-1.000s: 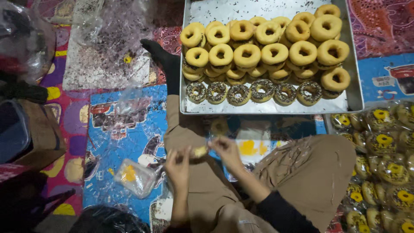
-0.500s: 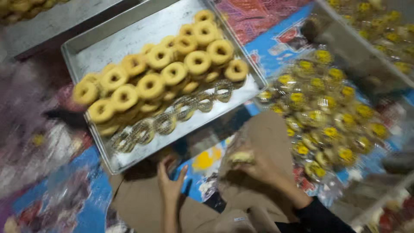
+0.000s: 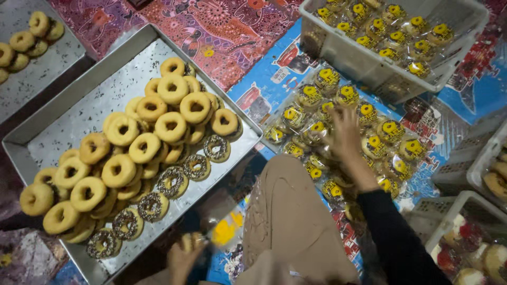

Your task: The person sits on the floor and repeatedly picks donuts from a metal tray, places them into clear plastic bags, and sets the sealed bags into a nearby crate. The person handles both plain and chocolate-sprinkled donuts.

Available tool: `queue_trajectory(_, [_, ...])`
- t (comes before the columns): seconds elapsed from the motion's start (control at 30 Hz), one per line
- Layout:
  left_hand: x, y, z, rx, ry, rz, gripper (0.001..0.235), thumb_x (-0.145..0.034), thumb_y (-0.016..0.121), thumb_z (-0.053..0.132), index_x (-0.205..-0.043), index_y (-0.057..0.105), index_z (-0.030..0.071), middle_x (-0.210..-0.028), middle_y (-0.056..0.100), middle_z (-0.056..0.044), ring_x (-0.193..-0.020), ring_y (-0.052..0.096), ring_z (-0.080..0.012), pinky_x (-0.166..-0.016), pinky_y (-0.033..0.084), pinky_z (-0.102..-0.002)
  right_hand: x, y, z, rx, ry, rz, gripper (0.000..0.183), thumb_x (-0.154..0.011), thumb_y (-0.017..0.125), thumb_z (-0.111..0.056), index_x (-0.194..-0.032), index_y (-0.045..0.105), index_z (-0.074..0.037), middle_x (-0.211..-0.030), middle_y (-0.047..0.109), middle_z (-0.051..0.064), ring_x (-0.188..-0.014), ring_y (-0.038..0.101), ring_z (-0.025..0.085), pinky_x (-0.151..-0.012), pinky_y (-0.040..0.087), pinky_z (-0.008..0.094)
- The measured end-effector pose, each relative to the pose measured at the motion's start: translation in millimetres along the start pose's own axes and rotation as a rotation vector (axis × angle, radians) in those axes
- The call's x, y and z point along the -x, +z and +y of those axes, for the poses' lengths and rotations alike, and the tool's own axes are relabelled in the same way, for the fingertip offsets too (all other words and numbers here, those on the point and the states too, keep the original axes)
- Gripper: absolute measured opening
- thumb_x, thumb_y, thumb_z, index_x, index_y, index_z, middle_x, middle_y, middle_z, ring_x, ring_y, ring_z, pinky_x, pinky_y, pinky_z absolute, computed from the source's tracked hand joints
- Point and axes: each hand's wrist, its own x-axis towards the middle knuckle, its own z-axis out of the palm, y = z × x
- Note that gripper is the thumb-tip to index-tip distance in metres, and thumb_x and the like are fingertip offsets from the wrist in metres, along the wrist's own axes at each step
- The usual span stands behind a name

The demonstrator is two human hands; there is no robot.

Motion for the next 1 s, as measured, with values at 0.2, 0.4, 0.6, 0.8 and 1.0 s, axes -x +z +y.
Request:
queue_trajectory(0.2, [80.1,71.1,200.6,1.156,0.177,-0.620,0.079,-0.078,0.082,0.015,-0.148,0.045,0.016,-0.131,0.060,-0.012,-0.115,0.064,-0.0230,-0.093,0.058,-0.040,91.6,-16.2,-119.8,-0.528,-0.642,-0.337,0.119,-0.063,0.094,-0.061,-0.149,0.042,0.002,-0.153,0.044,0.027,-0.146,0.039,0.045,-0.119,0.032,0.059])
queue_trajectory(0.4, [109.0,48.7,317.9,1.394,0.307,-0.709,0.074,-0.093,0.060,0.046,-0.157,0.030,0.023,-0.153,0.048,-0.010,-0.136,0.053,-0.0225,-0.113,0.044,-0.045,16.7,-30.2,-36.2,-0.318,0.222,-0.175,0.102,-0.063,0.087,-0.044,-0.146,0.046,-0.001,-0.134,0.062,0.026,-0.120,0.063,0.039,-0.102,0.050,0.046])
queue_trajectory(0.6, [97.3,34.3,277.7,1.513,0.314,-0.670,0.076,-0.098,0.050,0.055,-0.153,0.035,0.005,-0.139,0.056,-0.028,-0.128,0.058,-0.0392,-0.113,0.043,-0.050,-65.6,22.0,83.4,0.084,0.230,-0.313,0.105,-0.056,0.096,-0.057,-0.136,0.057,0.000,-0.121,0.067,0.028,-0.116,0.062,0.042,-0.097,0.051,0.051])
queue_trajectory(0.8, [47.1,44.8,108.1,1.596,0.094,-0.239,0.080,-0.099,0.045,0.057,-0.147,0.040,-0.006,-0.132,0.058,-0.032,-0.126,0.057,-0.0444,-0.111,0.044,-0.052,-95.5,42.2,175.4,0.056,0.355,-0.226,0.104,-0.061,0.085,-0.067,-0.134,0.059,0.002,-0.125,0.065,0.027,-0.117,0.063,0.043,-0.101,0.049,0.054])
queue_trajectory(1.0, [22.8,69.6,12.6,1.701,-0.001,-0.174,0.075,-0.100,0.043,0.058,-0.144,0.044,-0.002,-0.131,0.059,-0.029,-0.119,0.060,-0.0431,-0.103,0.047,-0.054,-103.5,43.4,159.5,0.093,0.175,-0.188,0.094,-0.094,0.054,-0.074,-0.151,0.053,0.001,-0.131,0.054,0.038,-0.121,0.049,0.055,-0.106,0.042,0.060])
